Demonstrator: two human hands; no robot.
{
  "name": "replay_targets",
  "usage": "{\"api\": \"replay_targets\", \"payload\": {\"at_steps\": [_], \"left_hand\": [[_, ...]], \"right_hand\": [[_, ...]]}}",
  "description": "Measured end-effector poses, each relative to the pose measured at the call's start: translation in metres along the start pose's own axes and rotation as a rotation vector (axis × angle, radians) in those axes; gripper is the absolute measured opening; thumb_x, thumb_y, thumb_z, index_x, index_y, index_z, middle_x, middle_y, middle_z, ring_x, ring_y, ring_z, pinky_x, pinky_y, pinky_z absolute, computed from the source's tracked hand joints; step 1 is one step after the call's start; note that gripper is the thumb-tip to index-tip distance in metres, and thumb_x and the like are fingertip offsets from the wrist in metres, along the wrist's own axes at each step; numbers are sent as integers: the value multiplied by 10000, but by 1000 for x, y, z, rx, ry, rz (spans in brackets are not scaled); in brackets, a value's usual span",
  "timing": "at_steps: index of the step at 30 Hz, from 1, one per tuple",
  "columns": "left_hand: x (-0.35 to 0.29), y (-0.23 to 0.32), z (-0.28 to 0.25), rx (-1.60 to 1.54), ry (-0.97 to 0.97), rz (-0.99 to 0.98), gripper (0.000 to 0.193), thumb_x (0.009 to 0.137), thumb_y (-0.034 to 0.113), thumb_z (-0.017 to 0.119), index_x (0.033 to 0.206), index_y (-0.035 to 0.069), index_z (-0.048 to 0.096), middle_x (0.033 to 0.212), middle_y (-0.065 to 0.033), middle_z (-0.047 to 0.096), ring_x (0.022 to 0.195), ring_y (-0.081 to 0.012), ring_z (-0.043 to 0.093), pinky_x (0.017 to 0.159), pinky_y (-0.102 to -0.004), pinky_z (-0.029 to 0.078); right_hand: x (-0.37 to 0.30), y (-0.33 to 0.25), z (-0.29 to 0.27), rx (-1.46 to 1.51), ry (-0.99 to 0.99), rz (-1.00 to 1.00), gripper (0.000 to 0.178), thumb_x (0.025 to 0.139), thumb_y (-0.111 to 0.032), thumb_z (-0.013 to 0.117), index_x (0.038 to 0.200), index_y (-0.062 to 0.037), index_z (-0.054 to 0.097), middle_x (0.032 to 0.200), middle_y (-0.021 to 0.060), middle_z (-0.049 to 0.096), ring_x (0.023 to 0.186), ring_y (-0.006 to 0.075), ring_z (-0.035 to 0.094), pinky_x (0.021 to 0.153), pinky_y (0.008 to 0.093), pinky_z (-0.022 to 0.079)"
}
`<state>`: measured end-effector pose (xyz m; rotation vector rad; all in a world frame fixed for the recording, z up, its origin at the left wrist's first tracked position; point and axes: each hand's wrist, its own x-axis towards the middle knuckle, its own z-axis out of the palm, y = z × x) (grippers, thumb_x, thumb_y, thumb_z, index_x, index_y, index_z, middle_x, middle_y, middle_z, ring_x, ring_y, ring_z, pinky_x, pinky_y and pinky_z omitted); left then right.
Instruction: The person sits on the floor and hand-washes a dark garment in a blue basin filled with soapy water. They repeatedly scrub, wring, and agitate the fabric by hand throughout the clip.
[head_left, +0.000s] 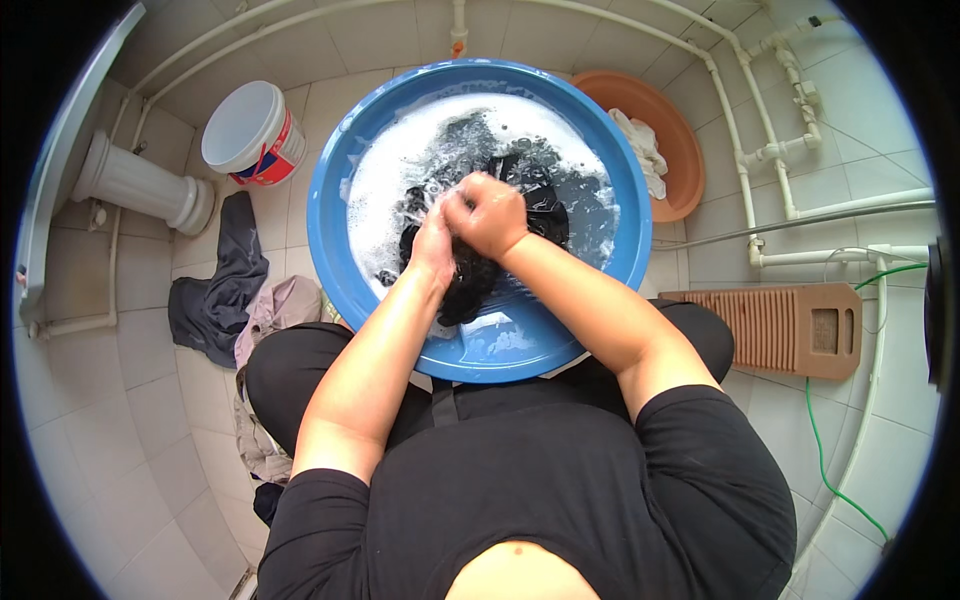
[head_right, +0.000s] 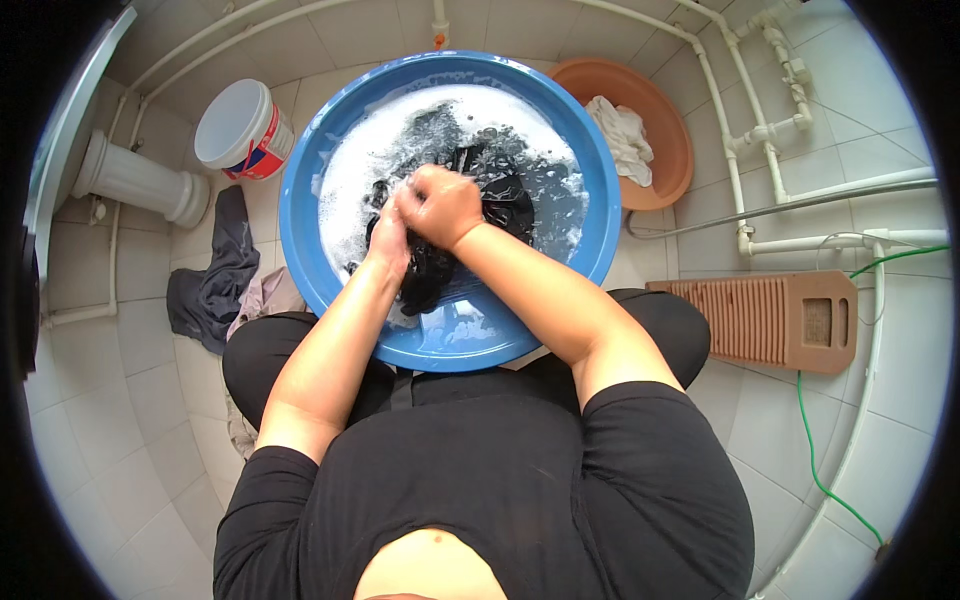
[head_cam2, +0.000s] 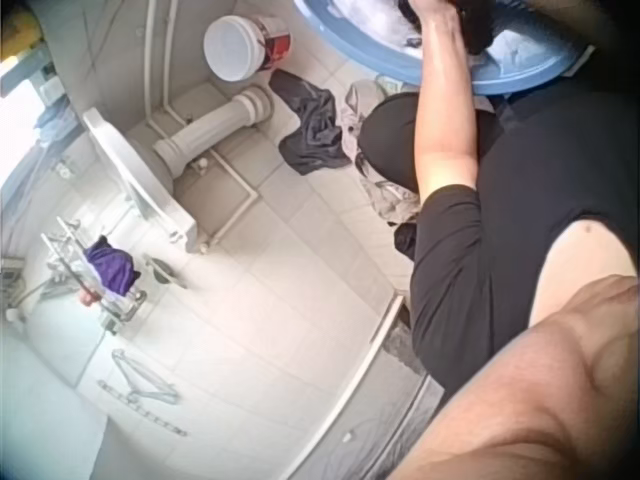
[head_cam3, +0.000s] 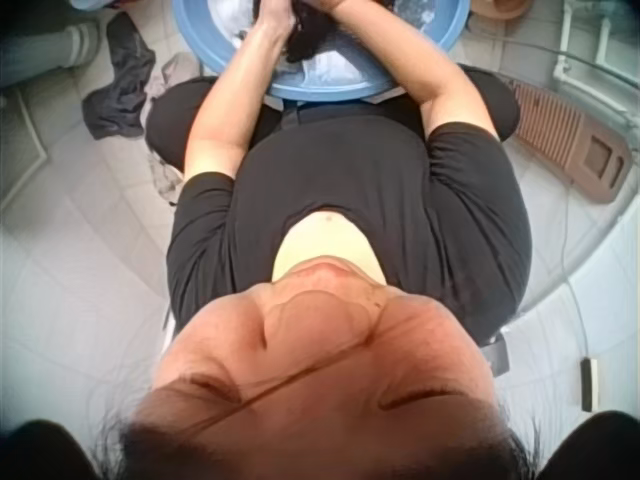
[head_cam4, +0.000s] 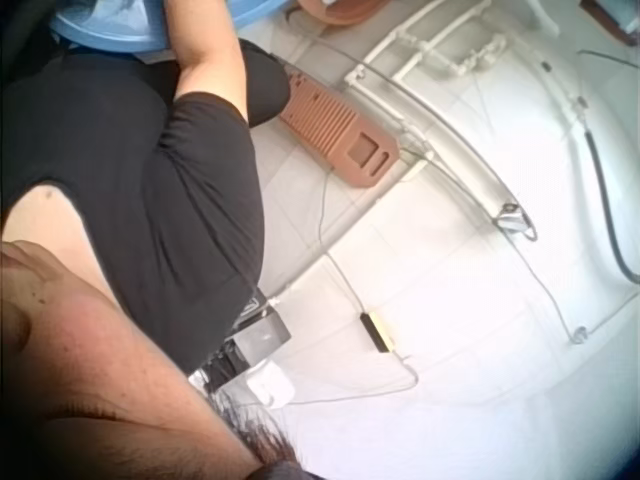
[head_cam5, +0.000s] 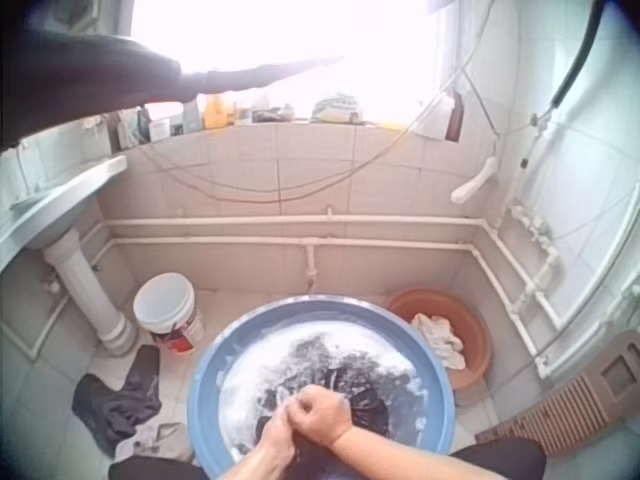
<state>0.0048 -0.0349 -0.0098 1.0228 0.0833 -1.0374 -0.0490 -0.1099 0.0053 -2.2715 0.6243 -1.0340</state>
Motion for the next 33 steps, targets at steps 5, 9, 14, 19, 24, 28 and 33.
{"api": "replay_targets", "payload": {"at_steps": [5, 9, 14, 19, 24, 28, 33], "left_hand": [[48, -46, -83, -176, -568, 57, 331, 914, 315, 427, 1043, 46, 570, 918, -76, 603, 868, -155, 569, 810, -293, 452], [43, -22, -50, -320, -422, -212, 386, 923, 344, 390, 1048, 21, 560, 913, -92, 605, 828, -223, 582, 785, -358, 476], [-14, 16, 6, -163, -45, -171, 499, 919, 419, 374, 1129, -2, 539, 1110, -143, 587, 1008, -273, 571, 895, -400, 459], [24, -6, -36, -360, -84, -323, 407, 889, 254, 519, 1172, -38, 492, 1125, -180, 574, 980, -292, 592, 873, -416, 483], [46, -26, -57, -210, 95, -137, 502, 882, 120, 516, 1295, -63, 298, 1199, -199, 503, 1030, -295, 560, 871, -392, 482], [29, -14, -42, -201, -77, 10, 409, 920, 145, 441, 1277, -33, 355, 1217, -180, 496, 1074, -279, 532, 919, -383, 443], [28, -11, -45, -193, -161, 99, 395, 929, 320, 450, 1248, 88, 445, 1140, -107, 535, 997, -208, 533, 851, -333, 442]], "right_hand": [[-24, -50, -12, 35, -234, -217, 151, 686, -217, 630, 592, -125, 557, 617, 71, 571, 553, 246, 574, 505, 367, 454], [-26, -40, 5, 123, -159, -229, 180, 706, -212, 632, 595, -111, 532, 599, 69, 542, 539, 254, 564, 479, 369, 440], [20, 36, -4, -91, -106, 355, 354, 804, -449, 554, 717, -110, 609, 750, 127, 619, 708, 319, 598, 639, 403, 468], [7, 119, -47, -185, -450, 486, 565, 771, -622, 504, 871, -77, 612, 845, 139, 632, 839, 306, 591, 752, 373, 435], [0, 143, -49, -6, -706, 921, 705, 748, -624, 530, 1019, 23, 606, 1036, 231, 600, 997, 332, 569, 846, 388, 413], [18, 78, -42, -628, -429, 209, 408, 751, -431, 634, 853, -37, 653, 948, 132, 618, 925, 287, 579, 804, 362, 458], [-7, -31, -21, 308, -336, -124, 249, 732, -257, 680, 691, -46, 554, 906, 84, 581, 849, 280, 559, 740, 340, 468]]}}
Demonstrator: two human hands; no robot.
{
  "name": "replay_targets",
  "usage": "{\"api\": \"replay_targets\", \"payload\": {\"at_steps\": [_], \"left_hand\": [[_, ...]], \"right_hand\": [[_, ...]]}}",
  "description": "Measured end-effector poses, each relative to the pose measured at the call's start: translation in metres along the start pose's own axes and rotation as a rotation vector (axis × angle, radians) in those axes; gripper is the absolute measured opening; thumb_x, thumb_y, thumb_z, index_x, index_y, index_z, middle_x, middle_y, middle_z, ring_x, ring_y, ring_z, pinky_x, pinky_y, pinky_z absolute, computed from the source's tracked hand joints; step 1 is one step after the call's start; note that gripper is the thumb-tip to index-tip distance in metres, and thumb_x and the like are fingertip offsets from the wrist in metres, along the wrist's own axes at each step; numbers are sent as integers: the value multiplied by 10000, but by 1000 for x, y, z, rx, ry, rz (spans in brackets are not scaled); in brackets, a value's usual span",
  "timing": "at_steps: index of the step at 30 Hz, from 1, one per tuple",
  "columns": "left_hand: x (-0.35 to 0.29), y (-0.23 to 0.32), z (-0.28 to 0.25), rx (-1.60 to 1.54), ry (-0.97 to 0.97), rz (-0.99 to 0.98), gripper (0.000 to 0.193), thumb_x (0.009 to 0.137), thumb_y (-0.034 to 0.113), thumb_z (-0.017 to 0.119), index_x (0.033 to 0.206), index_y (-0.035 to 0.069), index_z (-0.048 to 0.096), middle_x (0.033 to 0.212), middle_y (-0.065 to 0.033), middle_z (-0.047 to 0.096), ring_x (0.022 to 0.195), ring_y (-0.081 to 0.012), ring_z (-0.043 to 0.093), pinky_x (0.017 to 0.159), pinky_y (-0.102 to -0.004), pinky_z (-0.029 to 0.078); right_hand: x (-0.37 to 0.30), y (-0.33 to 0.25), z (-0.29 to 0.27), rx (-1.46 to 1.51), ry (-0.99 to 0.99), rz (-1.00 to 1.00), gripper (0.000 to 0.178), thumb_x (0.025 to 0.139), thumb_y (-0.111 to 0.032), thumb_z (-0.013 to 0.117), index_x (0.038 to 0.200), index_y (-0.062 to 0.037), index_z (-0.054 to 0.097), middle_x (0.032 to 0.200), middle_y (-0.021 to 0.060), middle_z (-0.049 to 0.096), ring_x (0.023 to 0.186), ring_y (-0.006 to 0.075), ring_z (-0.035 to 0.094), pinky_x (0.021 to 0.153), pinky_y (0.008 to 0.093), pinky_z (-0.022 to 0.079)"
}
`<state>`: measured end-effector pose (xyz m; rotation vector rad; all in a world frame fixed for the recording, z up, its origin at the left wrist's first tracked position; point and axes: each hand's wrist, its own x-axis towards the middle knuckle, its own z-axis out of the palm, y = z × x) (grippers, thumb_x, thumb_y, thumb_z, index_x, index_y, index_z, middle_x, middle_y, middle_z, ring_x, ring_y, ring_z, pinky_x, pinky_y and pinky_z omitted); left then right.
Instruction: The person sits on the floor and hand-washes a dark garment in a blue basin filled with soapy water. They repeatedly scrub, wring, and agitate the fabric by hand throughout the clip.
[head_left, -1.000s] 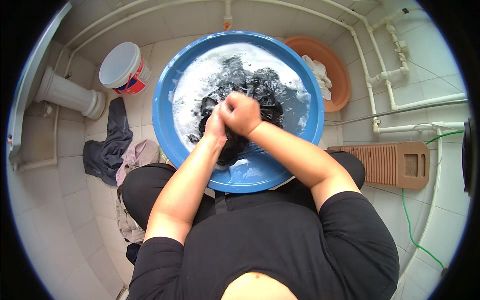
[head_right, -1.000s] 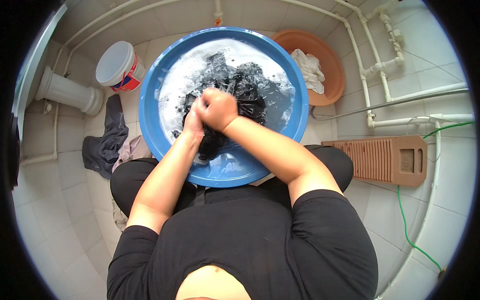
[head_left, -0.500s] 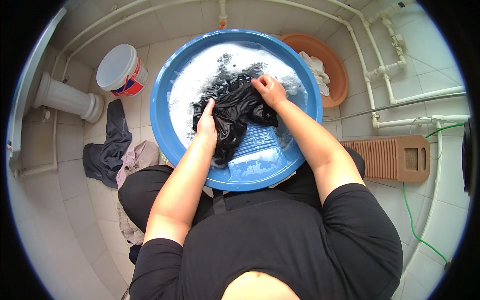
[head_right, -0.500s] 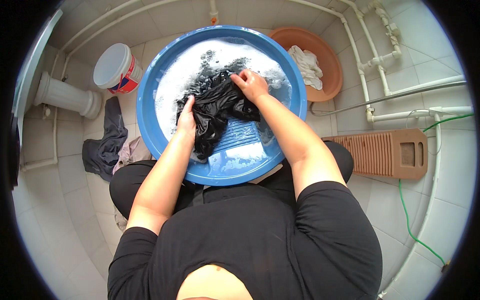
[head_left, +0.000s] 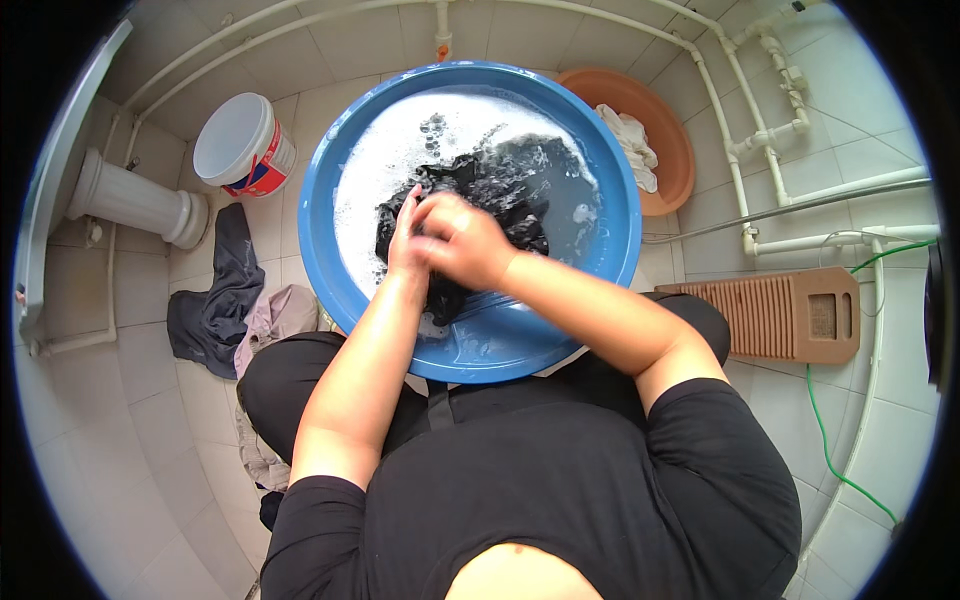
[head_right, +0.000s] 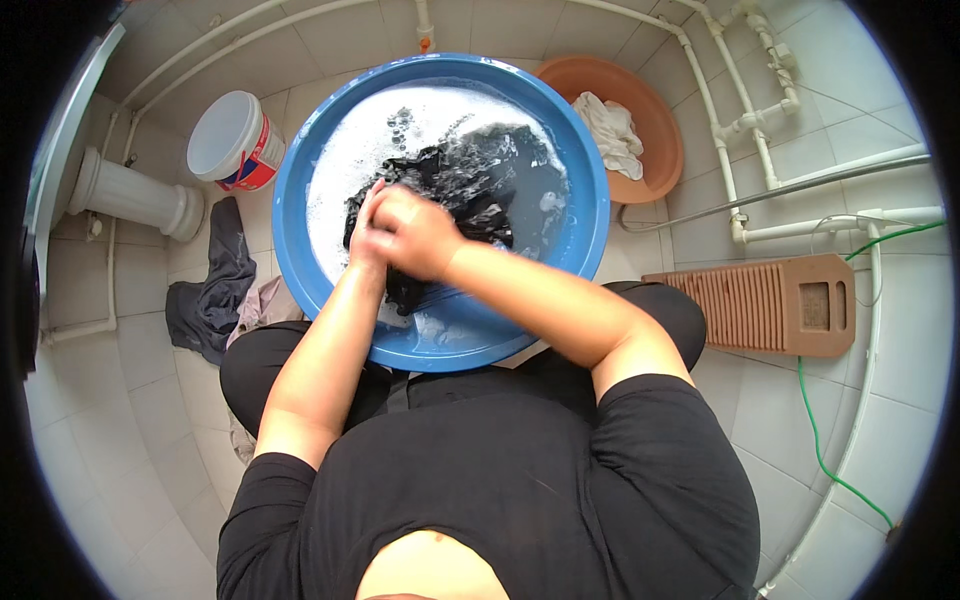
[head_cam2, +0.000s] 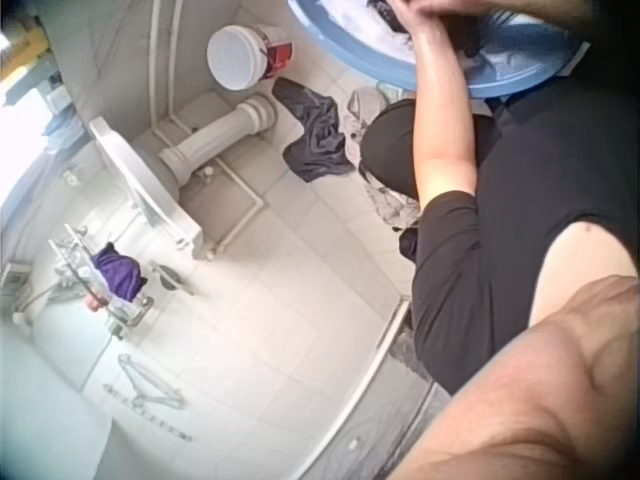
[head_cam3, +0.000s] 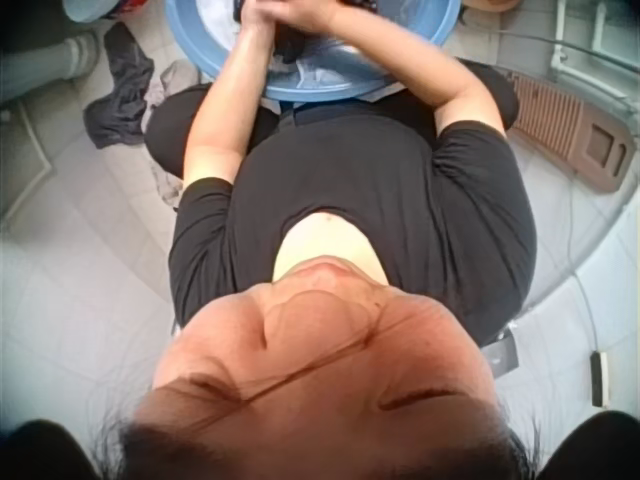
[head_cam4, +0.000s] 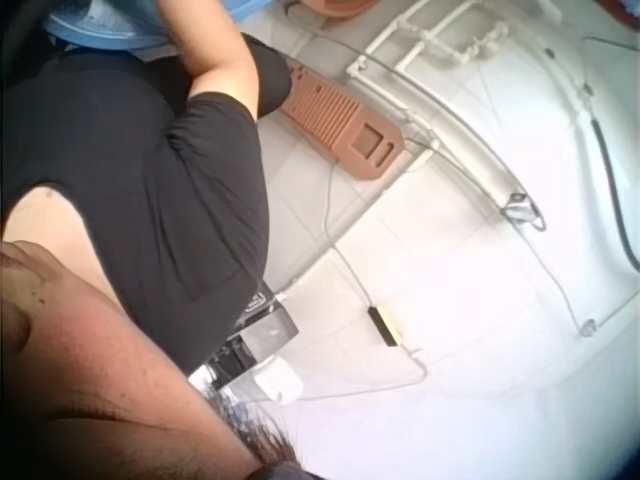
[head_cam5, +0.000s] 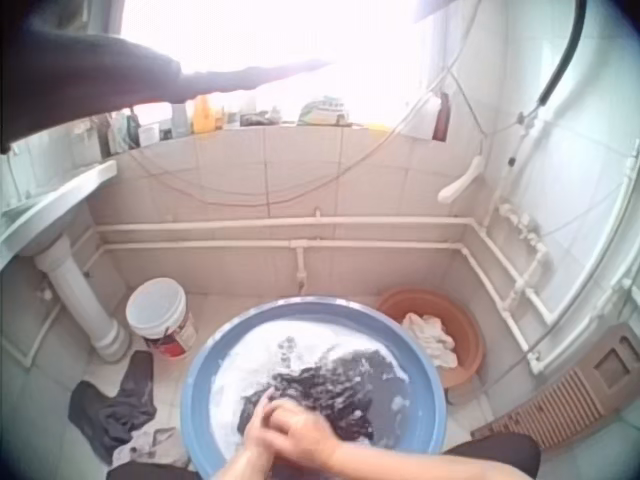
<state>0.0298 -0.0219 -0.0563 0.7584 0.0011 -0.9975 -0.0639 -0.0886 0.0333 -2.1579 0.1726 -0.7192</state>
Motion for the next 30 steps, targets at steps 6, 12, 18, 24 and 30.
{"api": "replay_targets", "payload": {"at_steps": [6, 12, 18, 24, 30], "left_hand": [[-53, 29, 48, 132, -28, -139, 306, 935, 312, 435, 1074, 66, 553, 997, -86, 605, 900, -202, 583, 868, -325, 457], [-25, -5, 28, 199, 116, -220, 317, 914, 314, 445, 1028, 60, 595, 970, -41, 623, 864, -143, 594, 773, -289, 487], [-5, -28, -5, -35, -252, 19, 347, 913, 319, 434, 1093, 60, 577, 1003, -51, 613, 957, -149, 558, 844, -285, 441], [-34, 8, 45, 17, 35, -327, 498, 914, 433, 439, 1163, 11, 531, 1118, -101, 595, 964, -205, 598, 854, -347, 482], [-6, -3, -4, 32, 132, -149, 285, 848, 84, 551, 1118, 12, 494, 1010, -128, 597, 892, -241, 605, 797, -362, 508]], "right_hand": [[-21, -24, 18, -177, -26, -116, 229, 685, -299, 668, 683, -105, 547, 732, 75, 571, 668, 267, 572, 612, 358, 480], [0, 33, 7, -176, 318, 443, 224, 741, -227, 626, 622, -58, 541, 636, 144, 574, 559, 325, 557, 528, 365, 464], [-15, -14, 31, -53, 41, 82, 152, 725, -174, 618, 636, -70, 551, 622, 121, 550, 578, 293, 565, 532, 351, 454], [3, 107, -21, -211, 342, 722, 397, 792, -439, 595, 709, -53, 556, 685, 156, 597, 616, 290, 563, 617, 375, 460], [-31, 141, -71, -177, -159, 816, 636, 712, -549, 642, 1003, 14, 593, 936, 158, 626, 879, 251, 586, 796, 341, 439]]}}
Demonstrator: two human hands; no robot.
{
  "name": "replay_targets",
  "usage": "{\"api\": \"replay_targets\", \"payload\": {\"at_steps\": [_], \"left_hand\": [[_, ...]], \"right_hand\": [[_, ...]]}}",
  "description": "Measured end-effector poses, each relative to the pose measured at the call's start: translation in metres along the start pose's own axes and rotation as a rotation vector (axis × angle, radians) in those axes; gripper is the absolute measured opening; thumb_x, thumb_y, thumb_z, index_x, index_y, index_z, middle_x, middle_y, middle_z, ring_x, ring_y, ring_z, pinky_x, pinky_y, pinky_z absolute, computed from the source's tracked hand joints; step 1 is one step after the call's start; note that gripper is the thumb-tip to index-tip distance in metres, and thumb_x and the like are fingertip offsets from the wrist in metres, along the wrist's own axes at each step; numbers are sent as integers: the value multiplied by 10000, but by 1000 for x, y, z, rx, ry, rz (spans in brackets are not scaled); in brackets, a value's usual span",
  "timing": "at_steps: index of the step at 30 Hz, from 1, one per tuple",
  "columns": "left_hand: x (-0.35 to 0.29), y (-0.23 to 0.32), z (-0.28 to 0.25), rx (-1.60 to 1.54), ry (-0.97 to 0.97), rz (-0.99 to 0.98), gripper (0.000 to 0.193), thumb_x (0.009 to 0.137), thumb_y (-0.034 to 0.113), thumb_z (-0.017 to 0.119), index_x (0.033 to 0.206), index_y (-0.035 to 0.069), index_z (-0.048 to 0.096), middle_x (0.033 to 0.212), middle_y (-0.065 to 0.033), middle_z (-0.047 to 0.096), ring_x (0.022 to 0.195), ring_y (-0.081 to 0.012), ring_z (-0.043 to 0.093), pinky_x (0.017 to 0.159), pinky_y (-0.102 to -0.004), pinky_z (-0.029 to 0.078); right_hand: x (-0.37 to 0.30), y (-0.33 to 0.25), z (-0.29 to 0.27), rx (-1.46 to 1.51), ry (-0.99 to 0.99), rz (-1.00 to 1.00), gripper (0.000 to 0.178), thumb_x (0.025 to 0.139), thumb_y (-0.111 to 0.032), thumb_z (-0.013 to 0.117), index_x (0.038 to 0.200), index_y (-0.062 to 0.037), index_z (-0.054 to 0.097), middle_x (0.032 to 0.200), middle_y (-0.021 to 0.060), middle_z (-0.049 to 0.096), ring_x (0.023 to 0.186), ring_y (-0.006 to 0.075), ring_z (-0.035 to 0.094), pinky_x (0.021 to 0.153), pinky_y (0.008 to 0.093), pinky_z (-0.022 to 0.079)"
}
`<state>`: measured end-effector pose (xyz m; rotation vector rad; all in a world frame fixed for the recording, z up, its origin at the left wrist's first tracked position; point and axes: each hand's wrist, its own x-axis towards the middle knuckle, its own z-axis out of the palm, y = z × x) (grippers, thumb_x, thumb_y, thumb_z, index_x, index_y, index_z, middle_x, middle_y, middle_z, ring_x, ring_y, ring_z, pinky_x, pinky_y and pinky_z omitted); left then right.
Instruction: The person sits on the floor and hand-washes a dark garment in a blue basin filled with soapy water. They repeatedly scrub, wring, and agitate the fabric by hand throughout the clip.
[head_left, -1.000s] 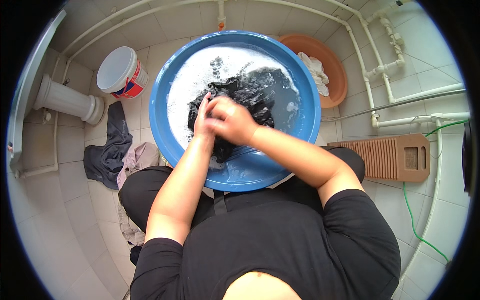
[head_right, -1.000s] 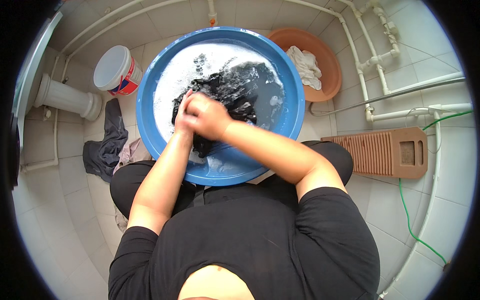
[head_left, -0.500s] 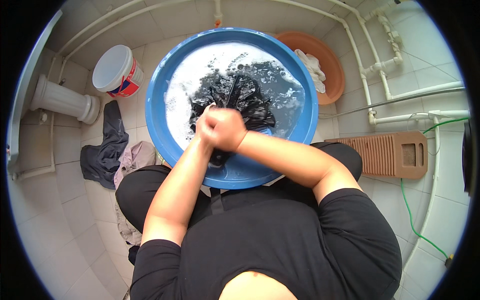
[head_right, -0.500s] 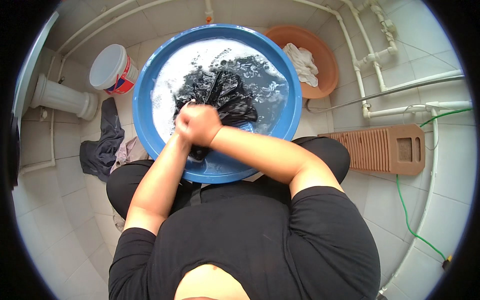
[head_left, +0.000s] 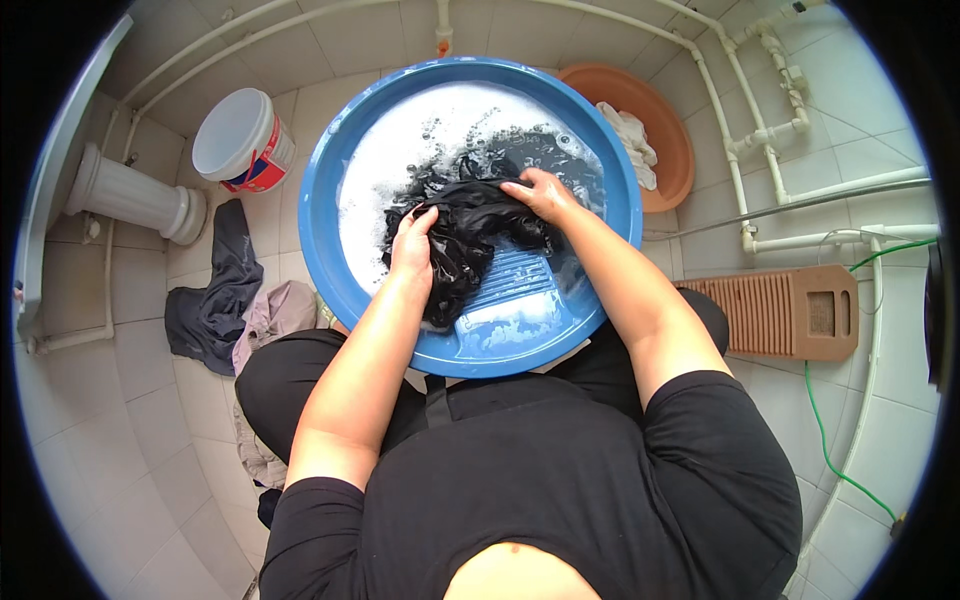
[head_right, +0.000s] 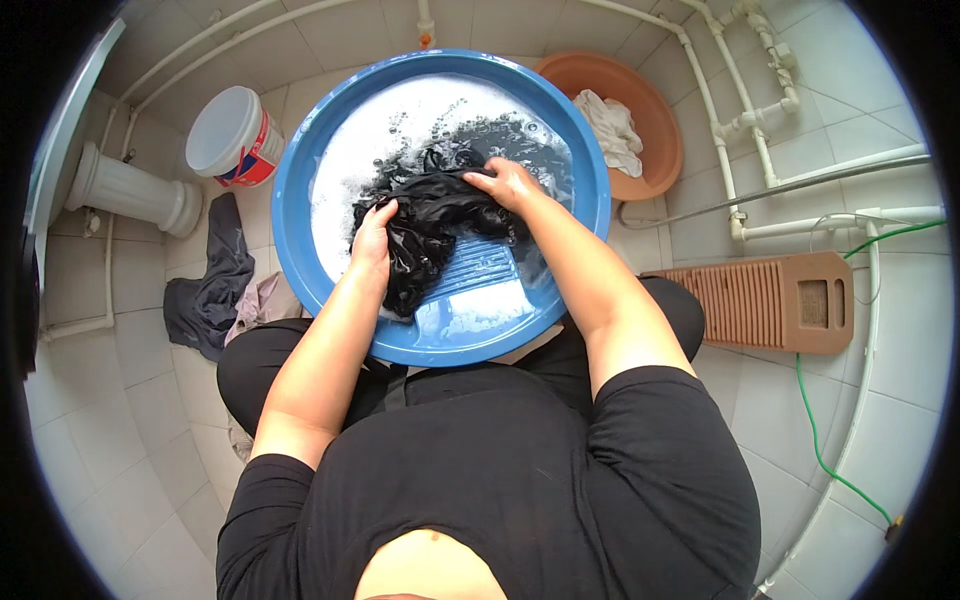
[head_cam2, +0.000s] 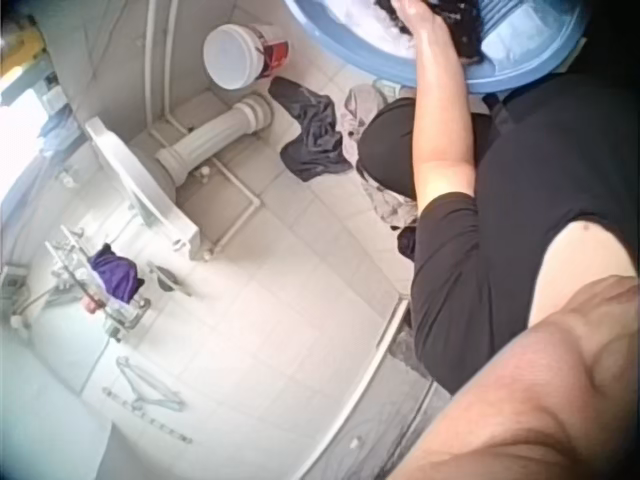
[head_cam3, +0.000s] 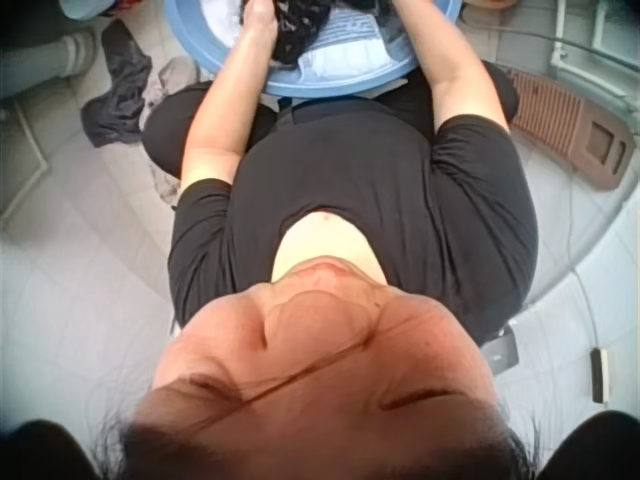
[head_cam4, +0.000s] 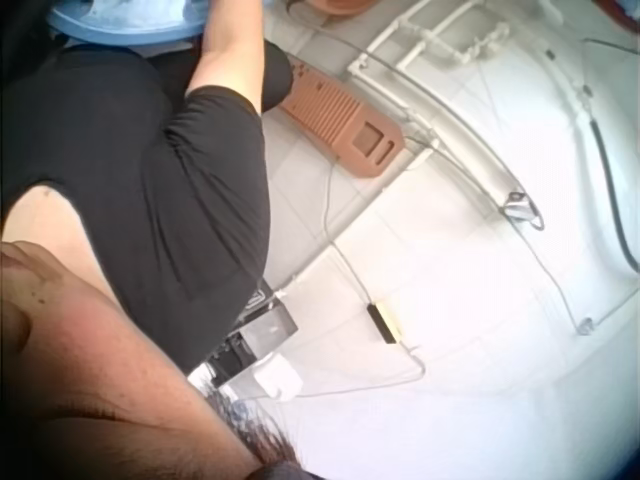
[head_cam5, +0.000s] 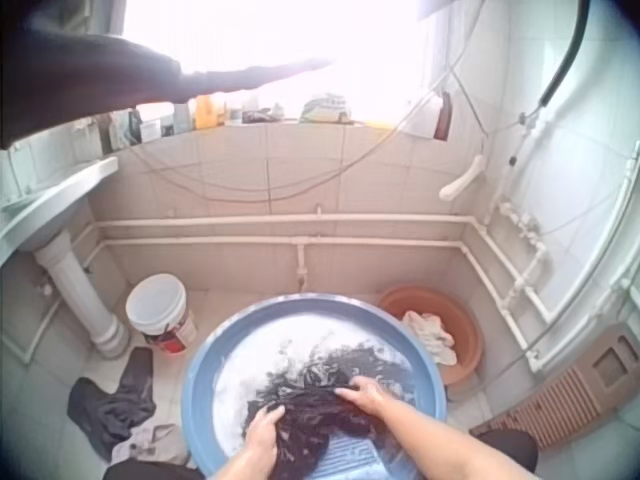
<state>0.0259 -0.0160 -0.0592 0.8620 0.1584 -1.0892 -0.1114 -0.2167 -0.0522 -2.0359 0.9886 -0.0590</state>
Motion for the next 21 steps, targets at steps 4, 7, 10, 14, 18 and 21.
{"api": "replay_targets", "payload": {"at_steps": [4, 7, 10, 14, 18, 21], "left_hand": [[1, -3, 10, 96, 49, 28, 317, 846, -14, 480, 1157, 46, 499, 1027, -122, 576, 892, -225, 596, 800, -332, 509], [-3, -1, 11, 25, -44, 0, 314, 872, 5, 448, 1182, 33, 491, 1056, -133, 575, 925, -234, 596, 821, -342, 506], [-4, 2, 17, -2, -119, 20, 326, 902, 56, 393, 1219, 38, 471, 1081, -139, 569, 980, -234, 579, 878, -356, 476], [9, -4, -4, -41, -185, 69, 368, 910, 108, 370, 1272, 53, 415, 1156, -130, 533, 1038, -221, 523, 908, -357, 433], [-30, 16, 24, 16, -217, 13, 338, 921, 168, 392, 1243, 72, 437, 1083, -96, 562, 968, -179, 538, 859, -333, 446], [-29, 0, -2, 123, -108, 137, 250, 918, 259, 449, 1037, 80, 574, 878, -45, 617, 791, -149, 585, 741, -315, 494]], "right_hand": [[14, 33, -1, 195, -85, 462, 664, 728, -510, 651, 1049, 69, 601, 1041, 142, 621, 959, 238, 582, 819, 351, 440], [3, -11, -1, -252, 174, 328, 526, 742, -447, 644, 1042, -17, 618, 1029, 198, 616, 978, 331, 578, 840, 390, 442], [-23, -46, 10, -246, 462, -422, 361, 752, -370, 652, 764, -10, 633, 998, 158, 578, 956, 303, 540, 842, 362, 430], [-77, -121, 48, 185, 220, -736, 235, 723, -283, 653, 762, -53, 620, 925, 96, 598, 903, 253, 576, 762, 346, 468], [-121, -148, 66, 11, 194, -834, 182, 676, -246, 659, 705, -88, 574, 820, 56, 583, 767, 241, 581, 642, 355, 479], [-104, -139, 69, -115, 339, -902, 144, 663, -229, 649, 640, -114, 566, 673, 57, 575, 593, 256, 567, 535, 368, 465]]}}
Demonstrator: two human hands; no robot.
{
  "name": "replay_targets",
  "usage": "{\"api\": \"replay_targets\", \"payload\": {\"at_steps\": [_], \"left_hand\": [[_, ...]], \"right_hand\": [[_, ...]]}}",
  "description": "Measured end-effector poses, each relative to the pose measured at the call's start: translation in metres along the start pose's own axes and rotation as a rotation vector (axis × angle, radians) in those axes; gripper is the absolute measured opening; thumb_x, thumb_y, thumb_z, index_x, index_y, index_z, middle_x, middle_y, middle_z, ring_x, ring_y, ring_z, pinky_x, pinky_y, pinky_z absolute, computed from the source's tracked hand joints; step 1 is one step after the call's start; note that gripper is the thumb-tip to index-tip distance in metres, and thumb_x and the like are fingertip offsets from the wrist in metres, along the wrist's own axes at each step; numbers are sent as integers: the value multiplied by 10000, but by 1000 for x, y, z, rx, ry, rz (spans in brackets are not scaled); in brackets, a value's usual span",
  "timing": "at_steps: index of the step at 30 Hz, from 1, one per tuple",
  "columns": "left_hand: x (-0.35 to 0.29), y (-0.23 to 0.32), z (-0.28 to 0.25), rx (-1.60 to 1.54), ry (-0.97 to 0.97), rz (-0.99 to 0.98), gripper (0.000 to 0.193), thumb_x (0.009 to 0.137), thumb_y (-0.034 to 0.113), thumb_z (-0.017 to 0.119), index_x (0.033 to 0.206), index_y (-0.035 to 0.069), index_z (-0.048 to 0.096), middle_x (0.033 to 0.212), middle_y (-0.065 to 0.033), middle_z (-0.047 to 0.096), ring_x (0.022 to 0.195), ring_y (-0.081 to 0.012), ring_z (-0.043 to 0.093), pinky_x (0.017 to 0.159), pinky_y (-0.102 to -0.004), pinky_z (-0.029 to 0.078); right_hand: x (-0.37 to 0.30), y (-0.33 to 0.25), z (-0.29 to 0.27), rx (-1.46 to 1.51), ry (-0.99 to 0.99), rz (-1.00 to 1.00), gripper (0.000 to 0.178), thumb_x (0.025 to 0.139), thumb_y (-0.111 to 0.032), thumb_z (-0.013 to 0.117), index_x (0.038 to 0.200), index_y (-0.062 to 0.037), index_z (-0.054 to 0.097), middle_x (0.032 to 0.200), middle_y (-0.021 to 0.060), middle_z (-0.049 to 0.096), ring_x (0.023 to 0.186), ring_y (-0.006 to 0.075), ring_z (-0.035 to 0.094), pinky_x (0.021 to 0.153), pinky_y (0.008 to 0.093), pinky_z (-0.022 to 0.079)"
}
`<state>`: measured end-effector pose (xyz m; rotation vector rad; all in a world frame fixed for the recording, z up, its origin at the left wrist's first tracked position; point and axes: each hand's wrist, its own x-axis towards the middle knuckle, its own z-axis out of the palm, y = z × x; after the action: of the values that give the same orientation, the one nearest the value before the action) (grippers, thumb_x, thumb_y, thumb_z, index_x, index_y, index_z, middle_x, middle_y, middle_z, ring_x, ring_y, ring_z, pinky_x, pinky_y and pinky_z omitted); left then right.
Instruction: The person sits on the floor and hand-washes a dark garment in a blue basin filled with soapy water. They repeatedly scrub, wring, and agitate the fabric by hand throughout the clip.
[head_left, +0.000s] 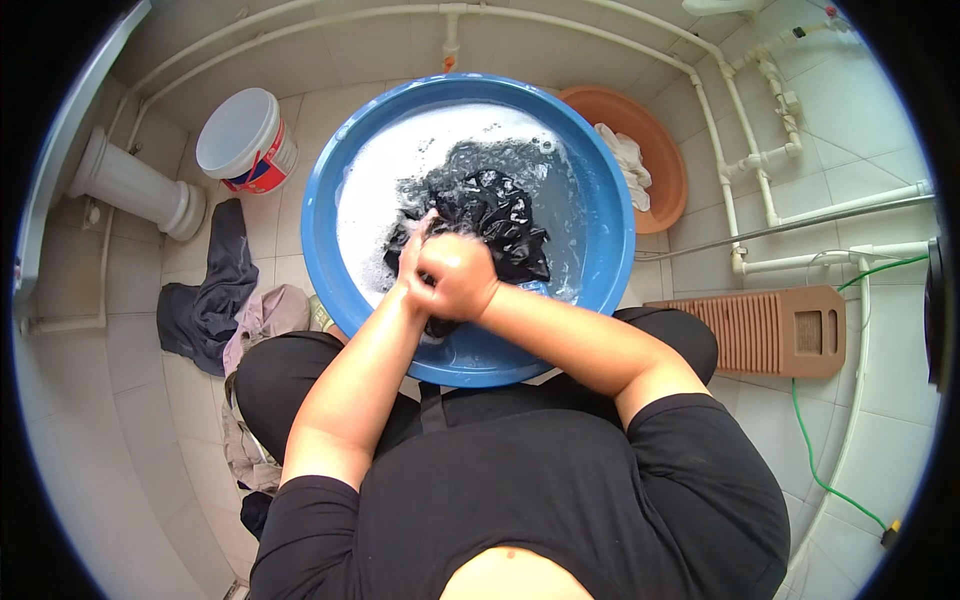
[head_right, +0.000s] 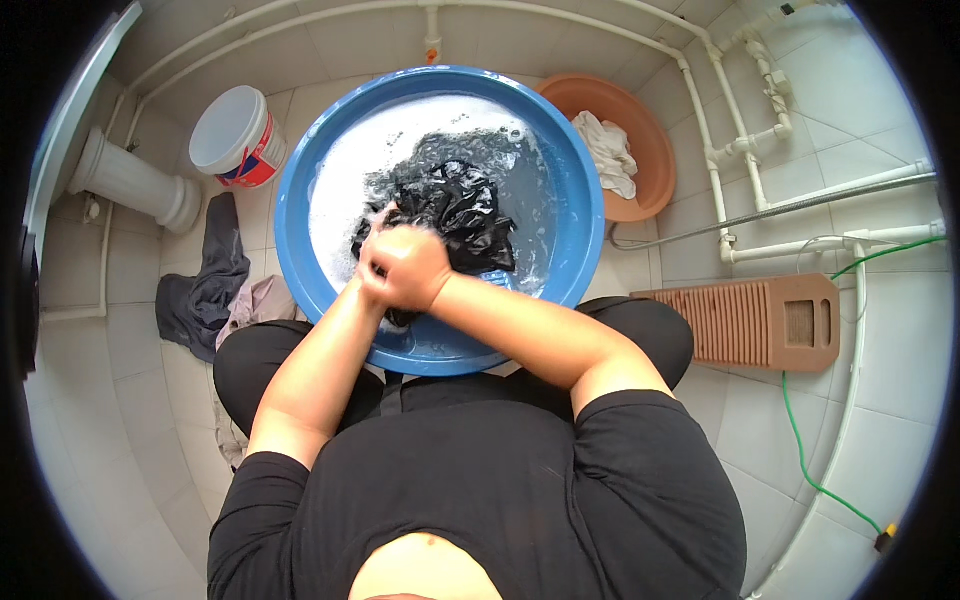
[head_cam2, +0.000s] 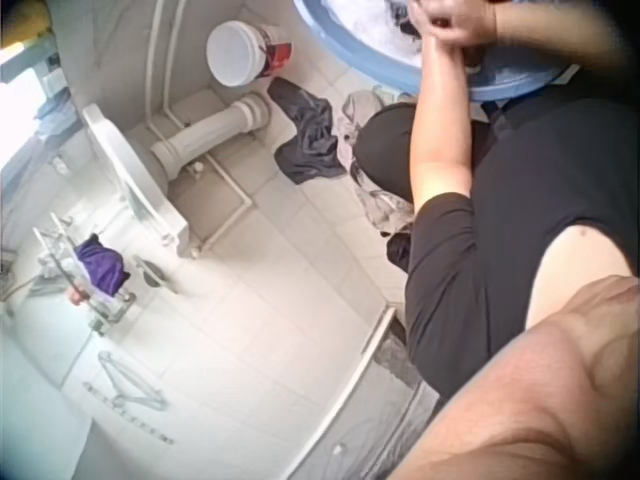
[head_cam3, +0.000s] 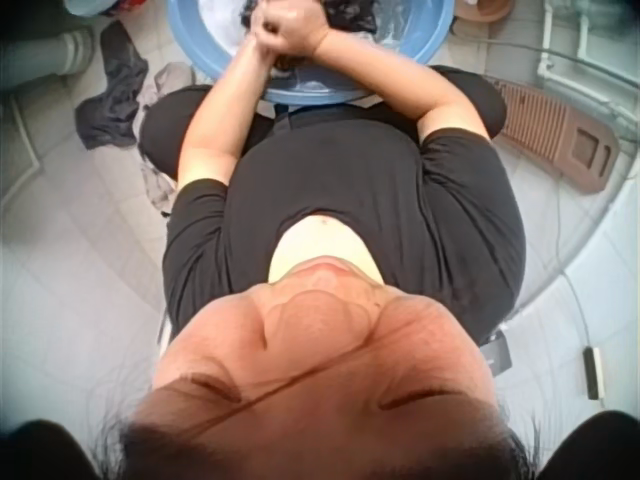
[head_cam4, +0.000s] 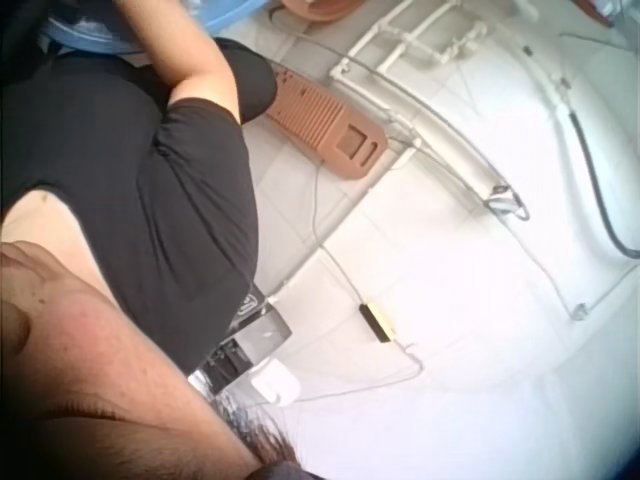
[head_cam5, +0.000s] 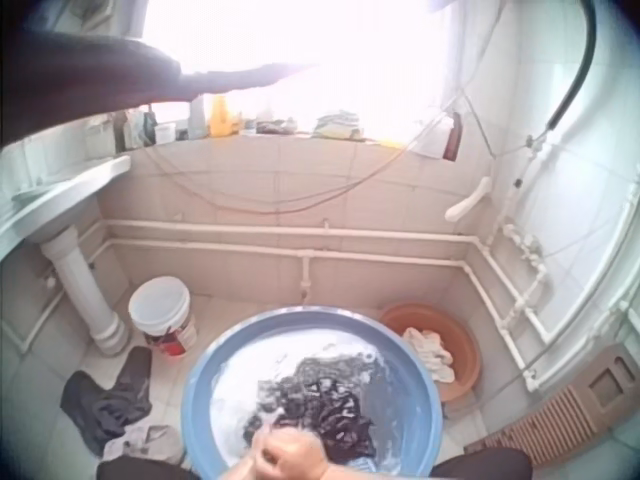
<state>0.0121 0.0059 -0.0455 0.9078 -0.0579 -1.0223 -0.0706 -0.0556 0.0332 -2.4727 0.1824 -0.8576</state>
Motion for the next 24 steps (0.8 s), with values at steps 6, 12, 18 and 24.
{"api": "replay_targets", "payload": {"at_steps": [6, 12, 18, 24], "left_hand": [[2, 5, 36, -97, 141, -255, 263, 910, 312, 456, 908, 91, 599, 925, -44, 603, 883, -155, 560, 780, -325, 468], [47, -54, -39, -505, -288, -100, 245, 917, 277, 425, 858, 88, 569, 794, -44, 581, 718, -160, 553, 679, -309, 468], [8, -8, 41, -173, 12, -280, 329, 922, 274, 418, 1026, 11, 586, 974, -88, 632, 852, -188, 603, 787, -318, 484], [27, 0, 5, -335, 36, -272, 263, 903, 207, 508, 1049, -10, 541, 988, -141, 619, 878, -247, 617, 800, -385, 509]], "right_hand": [[5, 37, 6, -32, 107, 500, 250, 744, -252, 599, 596, -62, 533, 614, 149, 551, 573, 341, 552, 513, 389, 437], [7, 2, 13, 140, -12, 241, 178, 702, -248, 605, 608, -99, 577, 615, 105, 583, 565, 298, 581, 523, 364, 475], [1, 154, 6, 133, 85, 954, 421, 816, -408, 532, 695, -9, 594, 709, 200, 601, 688, 326, 597, 638, 402, 455], [-37, 194, -40, 85, -334, 832, 579, 782, -537, 575, 958, 14, 608, 866, 150, 627, 833, 227, 582, 759, 345, 431]]}}
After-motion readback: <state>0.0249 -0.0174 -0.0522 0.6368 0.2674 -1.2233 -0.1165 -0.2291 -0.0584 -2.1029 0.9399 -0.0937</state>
